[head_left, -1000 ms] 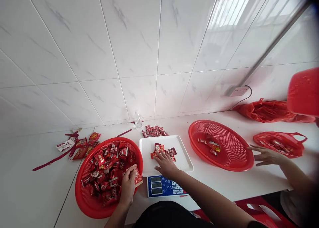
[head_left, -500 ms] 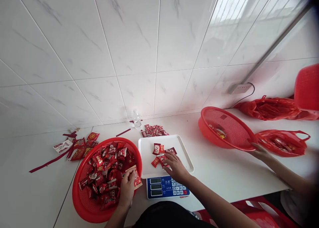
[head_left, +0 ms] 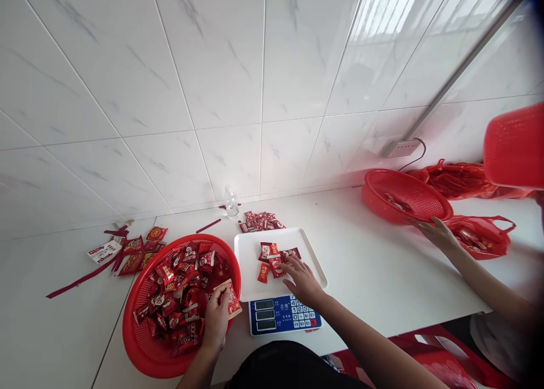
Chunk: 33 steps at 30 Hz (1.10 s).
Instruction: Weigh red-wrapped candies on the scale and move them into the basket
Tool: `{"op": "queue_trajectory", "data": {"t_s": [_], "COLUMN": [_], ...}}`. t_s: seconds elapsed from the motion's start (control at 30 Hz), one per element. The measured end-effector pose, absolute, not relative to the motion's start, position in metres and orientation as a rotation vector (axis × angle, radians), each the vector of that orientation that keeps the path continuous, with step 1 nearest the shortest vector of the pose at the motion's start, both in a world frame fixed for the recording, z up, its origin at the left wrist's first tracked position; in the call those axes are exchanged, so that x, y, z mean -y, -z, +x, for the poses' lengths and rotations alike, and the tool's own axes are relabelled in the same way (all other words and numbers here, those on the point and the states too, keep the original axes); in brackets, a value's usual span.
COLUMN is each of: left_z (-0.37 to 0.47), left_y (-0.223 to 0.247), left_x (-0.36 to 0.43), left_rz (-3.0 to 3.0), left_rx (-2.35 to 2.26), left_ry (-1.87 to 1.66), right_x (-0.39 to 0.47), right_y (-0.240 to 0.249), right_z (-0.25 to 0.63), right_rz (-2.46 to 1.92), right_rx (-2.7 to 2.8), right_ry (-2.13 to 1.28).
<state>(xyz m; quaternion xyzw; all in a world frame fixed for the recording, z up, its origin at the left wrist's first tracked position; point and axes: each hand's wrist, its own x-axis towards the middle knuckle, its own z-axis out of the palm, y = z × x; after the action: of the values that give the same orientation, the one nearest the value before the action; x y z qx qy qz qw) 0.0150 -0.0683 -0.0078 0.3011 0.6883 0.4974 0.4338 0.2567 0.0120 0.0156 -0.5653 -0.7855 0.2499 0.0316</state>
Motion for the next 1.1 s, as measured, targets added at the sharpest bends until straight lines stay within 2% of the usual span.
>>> {"op": "queue_trajectory", "data": {"t_s": [0.23, 0.8, 0.97, 1.1], "left_z": [0.015, 0.012, 0.012, 0.018], "left_y": [0.002, 0.015, 0.017, 0.017], "left_x": [0.068, 0.068, 0.071, 0.072], "left_rz": [0.715, 0.756, 0.858, 1.073], "left_rx": [-1.704, -1.677, -1.767, -1.870], "left_ry": [-1.221, -1.247, -1.219, -1.206], "right_x": [-0.012, -0.006, -0.010, -0.024], "right_y": [-0.006, -0.015, -0.010, -0.015], "right_z": [0.270, 0.266, 0.290, 0.339], "right_rz": [-1.883, -1.850, -1.751, -2.026], "right_rx": [2.304, 2.258, 2.197, 1.954], "right_ry": [-0.757, -0.877, -0.572, -0.173]}}
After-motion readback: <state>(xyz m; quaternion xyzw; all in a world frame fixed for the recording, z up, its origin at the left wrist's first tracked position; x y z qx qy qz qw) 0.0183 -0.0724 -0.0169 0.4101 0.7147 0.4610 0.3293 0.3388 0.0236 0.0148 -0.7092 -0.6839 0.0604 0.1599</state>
